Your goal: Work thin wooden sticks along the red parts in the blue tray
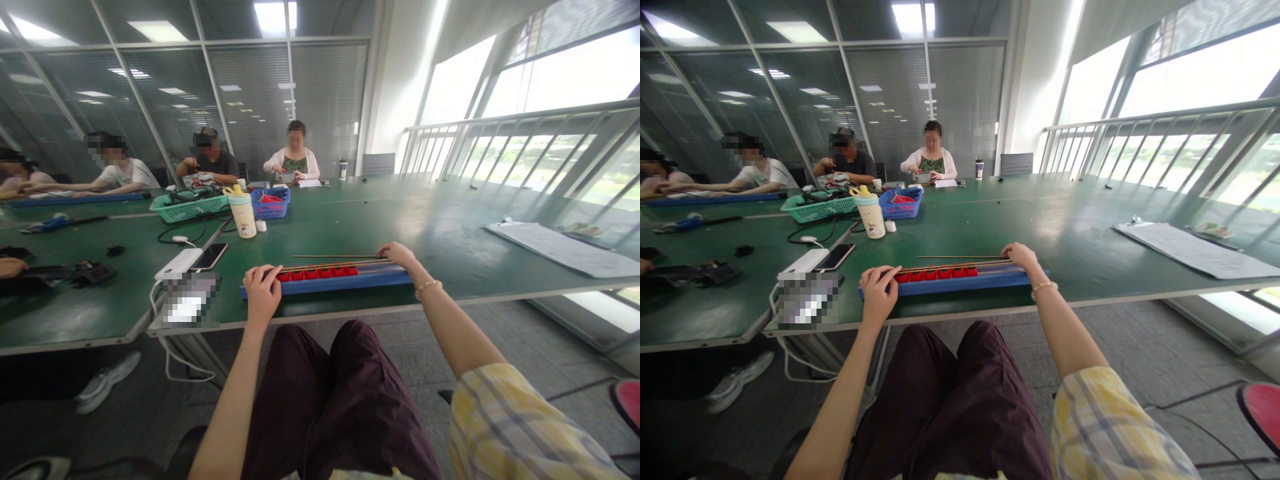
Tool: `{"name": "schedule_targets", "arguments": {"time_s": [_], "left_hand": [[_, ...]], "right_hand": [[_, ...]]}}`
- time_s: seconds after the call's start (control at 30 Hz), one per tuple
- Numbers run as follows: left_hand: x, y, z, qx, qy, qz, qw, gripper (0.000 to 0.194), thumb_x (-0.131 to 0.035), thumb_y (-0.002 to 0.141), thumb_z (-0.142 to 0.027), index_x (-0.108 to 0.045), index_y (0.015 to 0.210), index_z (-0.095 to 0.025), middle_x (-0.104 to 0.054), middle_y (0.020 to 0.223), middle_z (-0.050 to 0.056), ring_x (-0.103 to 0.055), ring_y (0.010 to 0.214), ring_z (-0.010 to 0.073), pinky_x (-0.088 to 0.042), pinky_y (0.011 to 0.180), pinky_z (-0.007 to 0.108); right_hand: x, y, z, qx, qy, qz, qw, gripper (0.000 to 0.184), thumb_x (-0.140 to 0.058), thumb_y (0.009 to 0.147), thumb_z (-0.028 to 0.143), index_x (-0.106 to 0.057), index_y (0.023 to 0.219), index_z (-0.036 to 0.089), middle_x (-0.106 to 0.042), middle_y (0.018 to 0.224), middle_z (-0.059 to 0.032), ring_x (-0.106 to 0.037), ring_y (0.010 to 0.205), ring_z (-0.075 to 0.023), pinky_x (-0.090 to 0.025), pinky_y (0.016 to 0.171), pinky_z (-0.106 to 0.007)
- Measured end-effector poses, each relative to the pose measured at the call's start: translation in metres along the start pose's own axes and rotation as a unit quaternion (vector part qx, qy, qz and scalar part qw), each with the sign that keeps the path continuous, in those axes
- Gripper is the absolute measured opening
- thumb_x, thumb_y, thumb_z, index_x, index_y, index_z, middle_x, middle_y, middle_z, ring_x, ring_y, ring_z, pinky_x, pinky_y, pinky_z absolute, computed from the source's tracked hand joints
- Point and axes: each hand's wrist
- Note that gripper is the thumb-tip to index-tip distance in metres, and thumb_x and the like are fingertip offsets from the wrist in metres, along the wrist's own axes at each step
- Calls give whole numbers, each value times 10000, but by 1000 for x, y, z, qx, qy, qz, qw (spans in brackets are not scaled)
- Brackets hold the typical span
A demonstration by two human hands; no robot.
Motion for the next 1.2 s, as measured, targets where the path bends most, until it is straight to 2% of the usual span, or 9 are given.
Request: {"name": "schedule_targets", "arguments": {"time_s": [0.2, 0.37, 0.43, 0.5, 0.6, 0.67, 0.83, 0.93, 1.2], "left_hand": [[-1, 0, 0, -3, -2, -2, 1000, 346, -501, 897, -176, -735, 1129, -278, -671, 1114, 74, -493, 1088, 266, -410, 973, 440], [-2, 0, 0, -2, 2, -3, 1000, 344, -499, 897, -176, -737, 1124, -276, -673, 1111, 72, -491, 1086, 265, -410, 971, 437], [-2, 0, 0, -1, 0, -2, 1000, 345, -496, 897, -177, -738, 1123, -275, -676, 1111, 72, -491, 1086, 264, -411, 971, 437], [-2, 0, 1, 2, 0, -1, 1000, 344, -497, 891, -178, -740, 1115, -273, -679, 1105, 74, -494, 1083, 264, -411, 970, 440], [-3, 0, 2, 9, 1, 0, 1000, 341, -497, 882, -179, -744, 1100, -268, -679, 1094, 75, -499, 1079, 264, -411, 971, 441], [-3, 0, 2, 9, 1, -1, 1000, 341, -496, 880, -178, -743, 1097, -266, -678, 1092, 75, -499, 1080, 264, -410, 973, 440], [-4, 1, 4, 5, 2, 0, 1000, 345, -495, 884, -174, -738, 1110, -270, -672, 1098, 75, -500, 1082, 267, -413, 972, 439], [-4, 0, 4, 5, 4, 0, 1000, 339, -500, 886, -173, -740, 1106, -271, -670, 1096, 76, -502, 1081, 266, -413, 971, 438], [-3, -1, 5, 3, 1, 0, 1000, 343, -492, 890, -175, -736, 1112, -270, -669, 1100, 76, -494, 1082, 265, -408, 968, 434]], "right_hand": [[-2, -8, 3, 25, 68, -129, 989, 379, -455, 793, 210, -758, 1019, 209, -759, 831, -46, -642, 752, -166, -471, 690, -254], [7, -18, 14, 63, 224, -159, 959, 377, -512, 821, 356, -702, 1086, 166, -722, 741, -52, -624, 688, -172, -490, 702, -282], [12, -23, 20, 70, 300, -134, 942, 398, -566, 822, 462, -701, 1041, 158, -677, 629, -35, -596, 621, -169, -485, 674, -287], [15, -29, 25, 75, 344, -78, 933, 446, -627, 788, 570, -713, 945, 161, -636, 555, -22, -564, 566, -159, -460, 632, -287], [19, -37, 31, 83, 363, 13, 928, 500, -694, 725, 649, -729, 792, 155, -615, 535, -19, -508, 530, -129, -395, 574, -276], [21, -39, 32, 85, 365, 48, 926, 504, -727, 700, 650, -739, 754, 148, -597, 523, -11, -467, 522, -113, -359, 555, -272], [26, -43, 31, 104, 370, 89, 919, 456, -770, 671, 603, -755, 720, 150, -500, 498, 26, -400, 526, -100, -318, 548, -271], [30, -45, 29, 112, 353, 105, 923, 439, -772, 664, 590, -753, 708, 154, -504, 518, 22, -410, 553, -109, -310, 558, -271], [34, -46, 32, 134, 297, 150, 933, 524, -750, 652, 645, -575, 509, 172, -397, 512, 44, -325, 571, -93, -245, 558, -262]]}}
Point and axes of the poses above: each hand's wrist, its own y-axis towards the middle knuckle, its own x-axis out of the back of the hand, z = x × y
